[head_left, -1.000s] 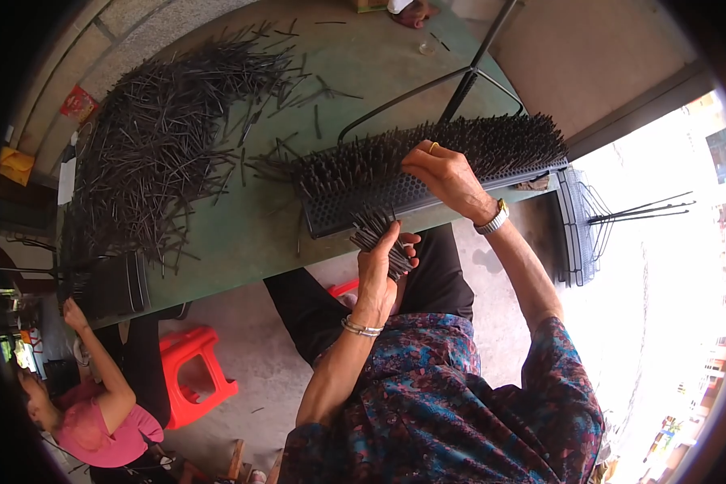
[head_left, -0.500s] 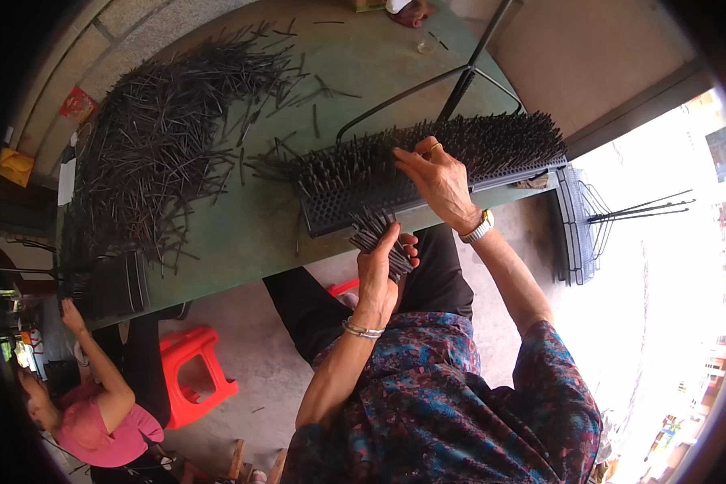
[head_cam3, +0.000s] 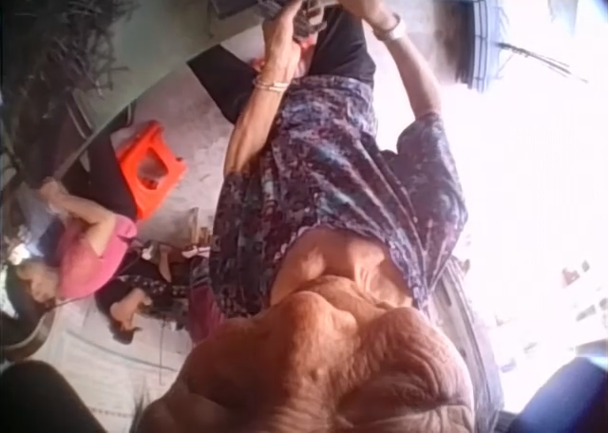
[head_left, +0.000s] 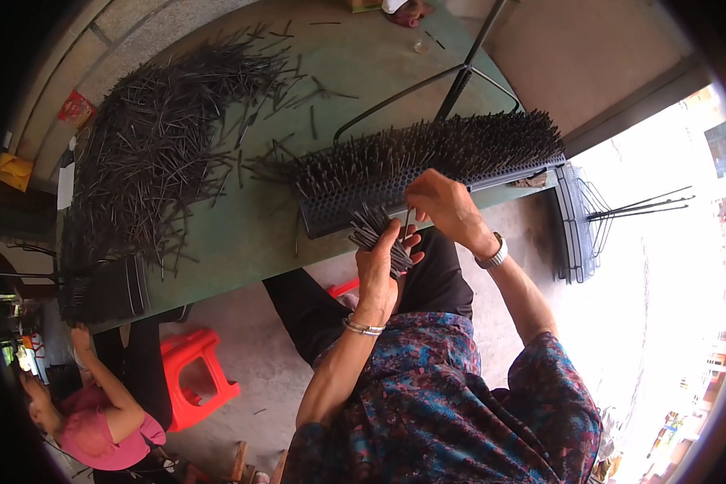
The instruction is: Manually inserting thin black rods into a perforated metal base/frame to assemble holders.
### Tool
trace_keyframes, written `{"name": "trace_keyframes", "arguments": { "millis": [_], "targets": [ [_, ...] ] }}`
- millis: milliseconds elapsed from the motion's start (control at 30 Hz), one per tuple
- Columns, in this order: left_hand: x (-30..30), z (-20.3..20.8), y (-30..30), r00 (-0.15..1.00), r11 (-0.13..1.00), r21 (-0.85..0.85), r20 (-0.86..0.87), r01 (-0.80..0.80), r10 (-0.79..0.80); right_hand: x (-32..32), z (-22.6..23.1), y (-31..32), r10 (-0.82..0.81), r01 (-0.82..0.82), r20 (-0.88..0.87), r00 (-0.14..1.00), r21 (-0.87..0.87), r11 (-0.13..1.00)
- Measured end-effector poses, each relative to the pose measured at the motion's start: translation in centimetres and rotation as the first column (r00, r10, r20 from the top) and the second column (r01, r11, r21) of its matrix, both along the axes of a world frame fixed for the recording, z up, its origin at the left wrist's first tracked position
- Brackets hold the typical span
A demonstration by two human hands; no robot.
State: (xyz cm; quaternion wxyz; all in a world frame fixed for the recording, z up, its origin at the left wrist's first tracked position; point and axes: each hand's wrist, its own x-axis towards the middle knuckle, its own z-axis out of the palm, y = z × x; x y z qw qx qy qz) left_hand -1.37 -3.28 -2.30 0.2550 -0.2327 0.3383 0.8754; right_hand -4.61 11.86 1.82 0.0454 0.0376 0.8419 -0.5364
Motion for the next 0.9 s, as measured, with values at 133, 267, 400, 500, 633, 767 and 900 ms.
{"name": "trace_keyframes", "arguments": {
  "millis": [133,267,400,500,633,767,900],
  "targets": [
    [-0.2,-1.1,0.2,0.999,0.999,0.008,0.028,0.033,-0.034,-1.6,0.7,0.2,-0.197,0.270,-0.408,0.891,0.128,0.954],
    [-0.3,-0.4,0.7,0.998,0.998,-0.007,-0.008,0.057,-0.057,-3.1,-1.4,0.8,-0.170,0.329,-0.537,0.826,0.215,0.920],
    [-0.4,-0.4,0.8,0.997,0.996,-0.062,-0.057,0.056,-0.060,-3.7,-3.1,0.6,-0.153,0.322,-0.550,0.821,0.226,0.919],
    [-0.4,-0.4,0.7,0.994,0.994,-0.091,-0.089,0.058,-0.066,-3.6,-3.7,0.7,-0.053,0.295,-0.613,0.788,0.300,0.907],
    [-0.5,-1.0,0.6,0.994,0.995,-0.068,-0.081,0.072,-0.077,-2.9,-3.6,0.5,-0.002,0.333,-0.666,0.746,0.371,0.867],
    [-0.4,-0.5,0.5,0.995,0.997,-0.061,-0.084,0.054,-0.059,-1.1,-1.2,0.0,-0.084,0.263,-0.463,0.882,0.337,0.904],
    [-0.1,-0.2,0.7,0.995,0.996,-0.068,-0.080,0.056,-0.061,-0.1,-0.1,0.4,-0.058,0.088,-0.206,0.977,0.142,0.986]
  ]
}}
